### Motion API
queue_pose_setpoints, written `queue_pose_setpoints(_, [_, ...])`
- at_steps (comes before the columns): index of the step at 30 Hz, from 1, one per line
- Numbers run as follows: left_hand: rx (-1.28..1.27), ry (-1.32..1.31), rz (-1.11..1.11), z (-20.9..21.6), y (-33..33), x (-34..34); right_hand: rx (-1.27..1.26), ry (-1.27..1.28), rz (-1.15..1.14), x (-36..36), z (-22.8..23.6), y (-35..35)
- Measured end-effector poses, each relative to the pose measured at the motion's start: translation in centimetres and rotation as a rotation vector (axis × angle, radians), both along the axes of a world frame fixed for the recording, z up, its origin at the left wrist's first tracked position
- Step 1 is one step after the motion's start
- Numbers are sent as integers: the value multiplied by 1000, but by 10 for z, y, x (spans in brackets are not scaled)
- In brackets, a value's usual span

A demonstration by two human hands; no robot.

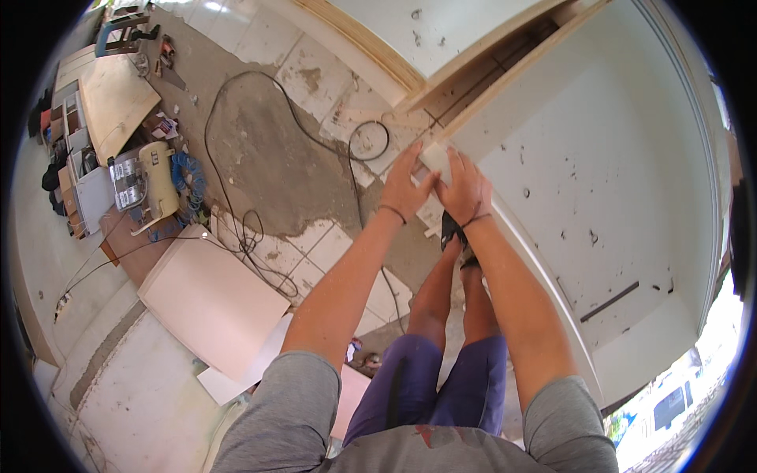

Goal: The person applies a white strip of edge banding to the exposed edge of a wooden cabinet part using their hands to press it down, and then wipes the edge with a cloth.

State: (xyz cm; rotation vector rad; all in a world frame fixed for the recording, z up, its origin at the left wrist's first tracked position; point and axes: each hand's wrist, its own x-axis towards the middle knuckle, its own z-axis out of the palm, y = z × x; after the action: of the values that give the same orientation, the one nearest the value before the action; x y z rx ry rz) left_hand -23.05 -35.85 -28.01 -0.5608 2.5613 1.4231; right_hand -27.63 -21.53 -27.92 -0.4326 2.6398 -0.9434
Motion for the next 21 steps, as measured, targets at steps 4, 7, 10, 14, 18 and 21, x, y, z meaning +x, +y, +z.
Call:
queue_pose_setpoints(4, [-27, 12, -114, 7, -2, 9, 7, -31, 25, 6, 4, -1])
queue_pose_setpoints(7, [-136, -1, -120, -1, 2, 17, 22, -70, 49, 12, 1, -6])
queue_pose_setpoints(10, [-273, -125, -227, 15, 20, 9, 217, -230, 84, -4, 16, -1])
queue_pose_setpoints(14, [-520, -334, -466, 41, 24, 29, 486, 3, 345, 11, 17, -2])
queue_pose_setpoints(18, [-515, -403, -567, 53, 20, 86, 457, -60, 425, 44, 32, 16])
queue_pose_setpoints(21, [-445, -535, -659, 63, 36, 128, 480, -136, 384, 53, 44, 51])
